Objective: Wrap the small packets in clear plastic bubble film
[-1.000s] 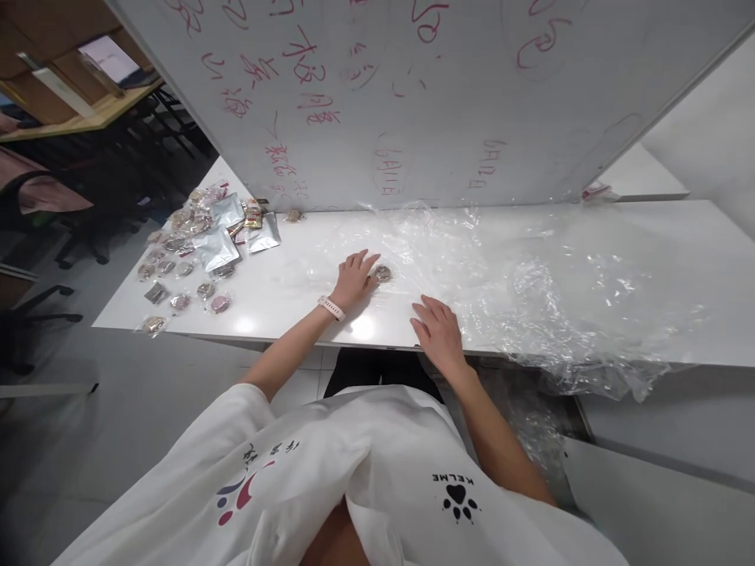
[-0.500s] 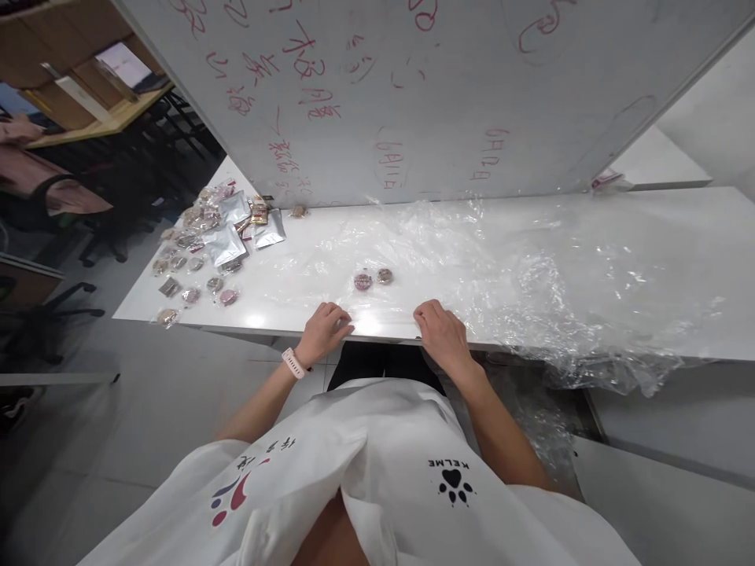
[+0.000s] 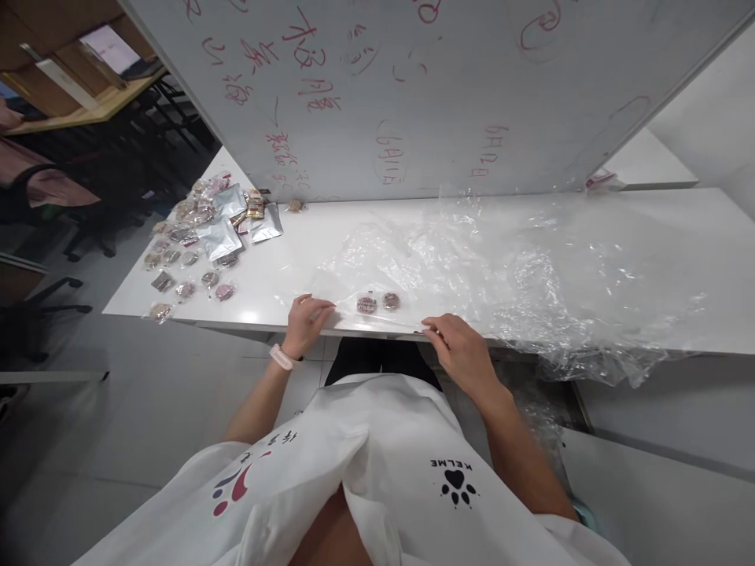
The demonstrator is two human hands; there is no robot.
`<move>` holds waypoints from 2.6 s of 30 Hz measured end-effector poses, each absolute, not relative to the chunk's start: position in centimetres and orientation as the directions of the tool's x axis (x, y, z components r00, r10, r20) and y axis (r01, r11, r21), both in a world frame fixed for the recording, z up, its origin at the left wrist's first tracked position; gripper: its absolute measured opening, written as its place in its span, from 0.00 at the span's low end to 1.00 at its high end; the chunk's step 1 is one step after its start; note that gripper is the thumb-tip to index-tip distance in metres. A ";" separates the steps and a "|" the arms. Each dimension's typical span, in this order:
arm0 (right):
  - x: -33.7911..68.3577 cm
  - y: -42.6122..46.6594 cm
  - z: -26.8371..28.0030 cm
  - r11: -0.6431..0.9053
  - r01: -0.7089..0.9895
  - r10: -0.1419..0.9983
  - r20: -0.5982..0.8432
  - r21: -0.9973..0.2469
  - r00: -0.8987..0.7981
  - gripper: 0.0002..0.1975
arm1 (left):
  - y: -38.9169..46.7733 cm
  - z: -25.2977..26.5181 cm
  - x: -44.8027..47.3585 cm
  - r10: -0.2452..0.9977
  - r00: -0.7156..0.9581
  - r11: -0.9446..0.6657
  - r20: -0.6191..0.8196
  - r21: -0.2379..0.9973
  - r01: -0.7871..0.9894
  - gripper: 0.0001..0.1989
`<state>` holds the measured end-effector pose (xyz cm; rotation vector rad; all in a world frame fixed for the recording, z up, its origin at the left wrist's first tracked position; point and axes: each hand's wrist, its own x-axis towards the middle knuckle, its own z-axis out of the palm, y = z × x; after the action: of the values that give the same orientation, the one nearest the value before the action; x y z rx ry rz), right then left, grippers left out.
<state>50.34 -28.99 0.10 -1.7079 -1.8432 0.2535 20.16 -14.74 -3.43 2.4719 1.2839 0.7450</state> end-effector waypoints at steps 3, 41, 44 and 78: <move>51.4 -26.9 0.7 0.101 0.881 0.943 0.327 -0.463 0.064 0.17 | -12.8 -2.2 19.3 0.880 0.434 -0.467 0.192 0.519 0.716 0.14; 48.1 -19.6 -3.3 -0.009 0.949 0.971 0.226 -0.315 0.084 0.16 | -12.0 -1.4 25.2 0.866 0.474 -0.500 0.158 0.306 0.810 0.17; 47.4 -20.7 -3.3 0.228 0.925 0.934 0.335 -0.303 -0.120 0.17 | -13.9 -2.1 24.7 0.657 0.716 -0.753 0.237 0.256 0.606 0.18; 43.9 -17.9 -5.9 0.347 0.877 0.937 0.151 -0.333 -0.314 0.25 | -14.7 -1.3 20.9 0.847 0.214 0.515 -0.486 0.657 -0.550 0.05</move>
<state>43.88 -17.92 -5.94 -1.6095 -2.2994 0.2705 20.91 -14.69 -1.29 0.3806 0.9277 1.0021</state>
